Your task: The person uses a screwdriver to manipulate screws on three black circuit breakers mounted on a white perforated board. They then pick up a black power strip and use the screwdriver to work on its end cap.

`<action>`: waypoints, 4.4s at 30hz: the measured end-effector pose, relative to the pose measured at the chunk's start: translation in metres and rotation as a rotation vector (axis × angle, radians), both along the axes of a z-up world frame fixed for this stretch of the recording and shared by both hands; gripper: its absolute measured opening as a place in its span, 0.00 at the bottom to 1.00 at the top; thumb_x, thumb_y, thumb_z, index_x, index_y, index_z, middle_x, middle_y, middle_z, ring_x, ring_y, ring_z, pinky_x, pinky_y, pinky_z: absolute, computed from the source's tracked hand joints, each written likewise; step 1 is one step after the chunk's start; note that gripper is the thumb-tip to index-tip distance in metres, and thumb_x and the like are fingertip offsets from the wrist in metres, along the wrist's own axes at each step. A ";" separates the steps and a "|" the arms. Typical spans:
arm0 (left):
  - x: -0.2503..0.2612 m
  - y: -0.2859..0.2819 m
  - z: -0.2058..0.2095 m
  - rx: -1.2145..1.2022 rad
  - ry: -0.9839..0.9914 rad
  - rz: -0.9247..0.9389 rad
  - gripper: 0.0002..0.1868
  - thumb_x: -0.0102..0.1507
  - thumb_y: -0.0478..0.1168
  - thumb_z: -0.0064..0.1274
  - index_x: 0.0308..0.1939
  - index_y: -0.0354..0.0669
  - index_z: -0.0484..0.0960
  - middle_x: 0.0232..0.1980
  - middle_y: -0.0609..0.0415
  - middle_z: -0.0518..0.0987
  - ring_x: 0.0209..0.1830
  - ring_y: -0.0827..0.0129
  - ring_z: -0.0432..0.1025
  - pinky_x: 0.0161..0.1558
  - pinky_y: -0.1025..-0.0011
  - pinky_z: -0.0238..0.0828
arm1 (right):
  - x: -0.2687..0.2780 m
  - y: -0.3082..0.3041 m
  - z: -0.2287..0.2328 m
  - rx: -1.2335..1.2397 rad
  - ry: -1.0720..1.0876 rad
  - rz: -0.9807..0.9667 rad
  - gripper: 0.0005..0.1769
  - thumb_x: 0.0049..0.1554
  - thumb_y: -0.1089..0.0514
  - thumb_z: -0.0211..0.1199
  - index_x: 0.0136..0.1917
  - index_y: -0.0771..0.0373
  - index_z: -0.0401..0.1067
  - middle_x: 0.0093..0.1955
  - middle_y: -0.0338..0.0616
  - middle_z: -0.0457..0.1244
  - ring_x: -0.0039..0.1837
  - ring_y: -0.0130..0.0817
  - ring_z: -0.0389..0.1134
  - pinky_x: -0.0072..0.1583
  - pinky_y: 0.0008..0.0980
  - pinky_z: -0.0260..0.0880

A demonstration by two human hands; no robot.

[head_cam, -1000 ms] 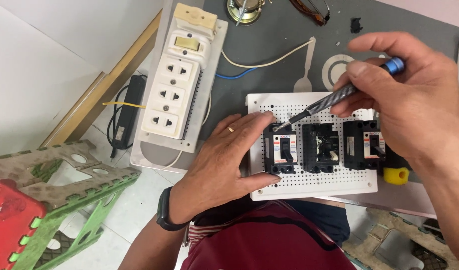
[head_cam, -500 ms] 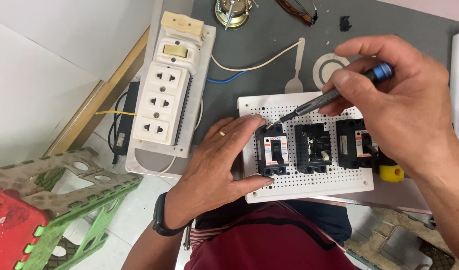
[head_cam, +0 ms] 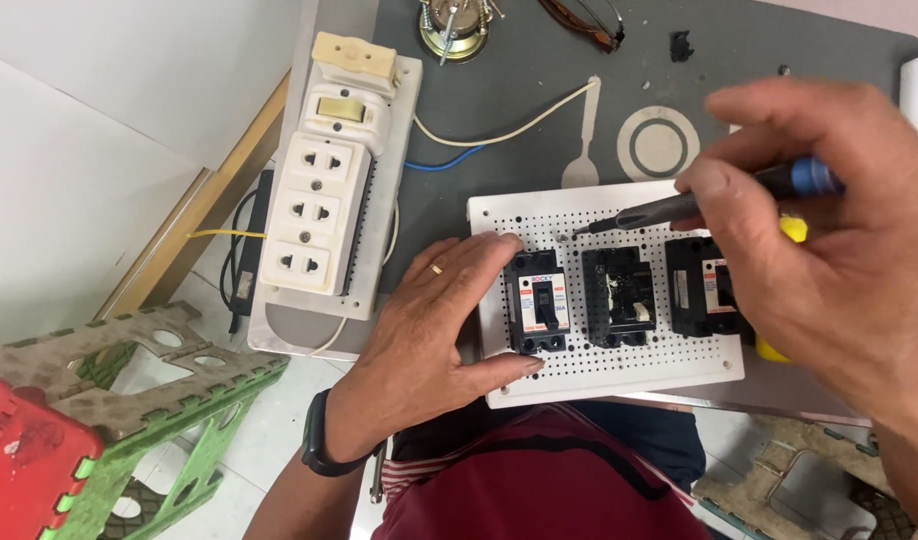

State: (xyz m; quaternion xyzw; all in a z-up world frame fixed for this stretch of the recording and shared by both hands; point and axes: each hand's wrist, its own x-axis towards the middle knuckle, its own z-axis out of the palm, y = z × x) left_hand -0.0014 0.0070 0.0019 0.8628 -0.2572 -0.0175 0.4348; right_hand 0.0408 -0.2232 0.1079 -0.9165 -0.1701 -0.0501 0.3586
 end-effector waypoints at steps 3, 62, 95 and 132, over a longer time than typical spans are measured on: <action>0.000 -0.001 0.001 0.003 0.011 0.005 0.46 0.53 0.50 0.67 0.68 0.41 0.58 0.69 0.47 0.69 0.70 0.53 0.62 0.70 0.52 0.51 | -0.002 -0.003 -0.002 -0.174 -0.143 0.041 0.15 0.67 0.75 0.62 0.66 0.77 0.67 0.50 0.53 0.68 0.50 0.39 0.71 0.54 0.33 0.70; 0.002 -0.001 -0.004 0.022 0.016 -0.016 0.50 0.51 0.48 0.69 0.69 0.39 0.56 0.70 0.47 0.67 0.75 0.51 0.55 0.70 0.51 0.49 | 0.022 -0.004 0.011 -0.477 -0.186 0.337 0.19 0.58 0.63 0.65 0.63 0.64 0.73 0.53 0.50 0.69 0.46 0.39 0.71 0.46 0.39 0.73; 0.002 -0.003 -0.001 0.042 0.058 0.011 0.49 0.50 0.50 0.69 0.69 0.41 0.59 0.69 0.47 0.67 0.75 0.54 0.55 0.71 0.52 0.47 | 0.007 -0.039 0.003 -0.380 -0.063 0.019 0.17 0.62 0.66 0.64 0.64 0.71 0.72 0.49 0.50 0.68 0.53 0.43 0.70 0.53 0.38 0.71; 0.003 -0.008 -0.001 0.074 0.006 0.053 0.49 0.45 0.49 0.71 0.65 0.42 0.65 0.65 0.50 0.72 0.72 0.55 0.60 0.70 0.55 0.51 | -0.003 -0.095 0.002 -0.334 -0.007 -0.066 0.21 0.60 0.68 0.62 0.66 0.72 0.67 0.48 0.54 0.65 0.52 0.48 0.69 0.55 0.43 0.71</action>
